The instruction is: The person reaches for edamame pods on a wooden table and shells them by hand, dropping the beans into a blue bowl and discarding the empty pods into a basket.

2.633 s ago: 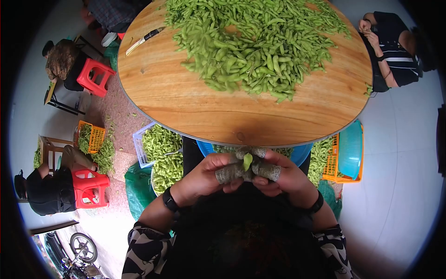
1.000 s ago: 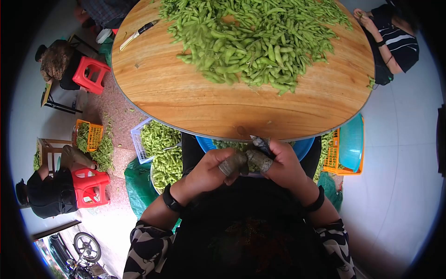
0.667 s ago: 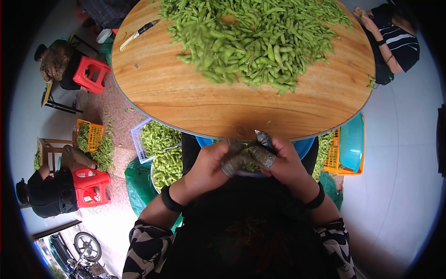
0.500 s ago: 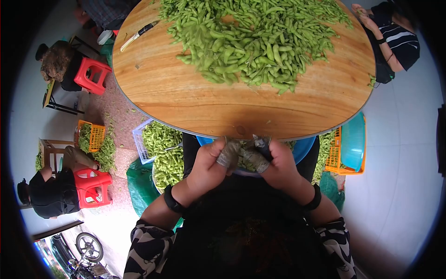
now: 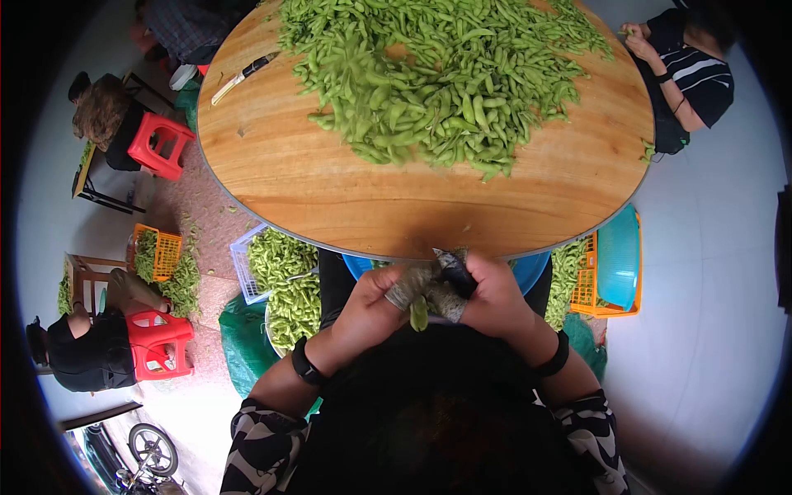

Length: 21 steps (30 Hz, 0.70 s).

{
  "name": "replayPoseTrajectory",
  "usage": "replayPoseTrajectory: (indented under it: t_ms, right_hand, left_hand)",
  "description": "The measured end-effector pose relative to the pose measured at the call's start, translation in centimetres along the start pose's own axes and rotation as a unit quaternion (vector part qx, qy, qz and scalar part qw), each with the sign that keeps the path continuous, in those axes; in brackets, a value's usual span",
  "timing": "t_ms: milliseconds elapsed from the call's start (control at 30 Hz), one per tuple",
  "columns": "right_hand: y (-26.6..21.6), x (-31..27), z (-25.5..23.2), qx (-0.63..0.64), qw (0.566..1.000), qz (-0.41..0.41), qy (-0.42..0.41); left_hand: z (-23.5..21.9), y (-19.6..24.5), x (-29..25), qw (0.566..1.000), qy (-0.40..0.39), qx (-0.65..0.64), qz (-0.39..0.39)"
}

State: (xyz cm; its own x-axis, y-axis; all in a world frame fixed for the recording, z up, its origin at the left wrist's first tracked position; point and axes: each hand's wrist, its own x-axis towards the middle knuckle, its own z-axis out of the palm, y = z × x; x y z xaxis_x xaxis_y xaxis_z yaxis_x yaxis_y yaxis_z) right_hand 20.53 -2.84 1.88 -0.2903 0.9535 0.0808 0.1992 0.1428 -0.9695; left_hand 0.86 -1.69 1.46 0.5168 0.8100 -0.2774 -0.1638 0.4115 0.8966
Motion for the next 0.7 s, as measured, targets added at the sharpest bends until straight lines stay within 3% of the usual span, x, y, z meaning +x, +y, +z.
replayPoseTrajectory:
  t_ms: [33, 67, 100, 133, 167, 233, 267, 333, 367, 433, 467, 533, 567, 633, 667, 700]
  right_hand:
    - [-0.3, 0.1, 0.0, -0.003, 1.000, -0.001, -0.001]
    - [-0.6, 0.1, 0.2, -0.141, 0.990, 0.018, -0.007]
    - [-0.8, 0.0, 0.4, -0.277, 0.960, 0.036, -0.011]
    - [-0.3, -0.1, 0.6, -0.271, 0.962, 0.024, 0.010]
    - [-0.2, -0.3, 0.7, -0.273, 0.962, 0.023, 0.010]
    - [-0.2, -0.6, 0.5, -0.276, 0.959, -0.062, 0.007]
    - [-0.4, -0.3, 0.4, -0.277, 0.959, -0.063, 0.005]
    - [-1.0, 0.9, -0.1, -0.331, 0.932, -0.107, 0.100]
    - [-0.9, 1.9, -0.4, -0.332, 0.932, -0.109, 0.101]
    - [-0.3, 4.4, -0.7, -0.415, 0.891, -0.036, 0.182]
    - [0.6, 5.6, -0.7, -0.416, 0.890, -0.039, 0.182]
    - [1.8, 7.8, -0.4, -0.489, 0.848, 0.025, 0.203]
    - [1.8, 7.8, -0.5, -0.491, 0.847, 0.020, 0.204]
    - [0.9, 6.9, -0.6, -0.464, 0.878, 0.038, 0.109]
    - [0.9, 6.1, -0.5, -0.406, 0.906, -0.001, 0.118]
    - [0.5, 5.2, -0.2, -0.409, 0.905, -0.002, 0.114]
  left_hand:
    - [0.1, -0.4, 0.1, 0.993, -0.006, 0.103, 0.063]
    - [0.2, -0.9, 0.3, 0.993, -0.005, 0.101, 0.066]
    - [0.3, -1.5, 0.6, 0.969, -0.007, 0.180, 0.170]
    - [0.3, -1.7, 0.8, 0.928, -0.009, 0.257, 0.271]
    - [0.1, -1.6, 0.7, 0.927, -0.010, 0.256, 0.274]
    - [-0.4, -0.8, 0.3, 0.945, 0.010, 0.253, 0.208]
    - [-0.6, -0.5, 0.1, 0.945, 0.013, 0.252, 0.209]
    - [-1.2, 0.1, -0.1, 0.986, 0.030, 0.135, 0.088]
    - [-1.1, 0.2, 0.0, 0.986, 0.030, 0.136, 0.091]
    - [-0.8, 0.1, 0.2, 0.992, 0.050, 0.074, 0.090]
    - [-1.0, -0.1, 0.3, 0.992, 0.050, 0.074, 0.094]
    - [-1.4, -0.3, 0.7, 0.990, 0.064, 0.079, 0.099]
    - [-1.5, 0.0, 0.7, 0.989, 0.064, 0.079, 0.103]
    - [-1.3, 0.7, 0.7, 0.992, 0.102, 0.056, 0.049]
    - [-1.2, 0.9, 0.7, 0.992, 0.104, 0.053, 0.052]
    - [-1.1, 1.1, 0.9, 0.994, 0.098, 0.044, 0.036]
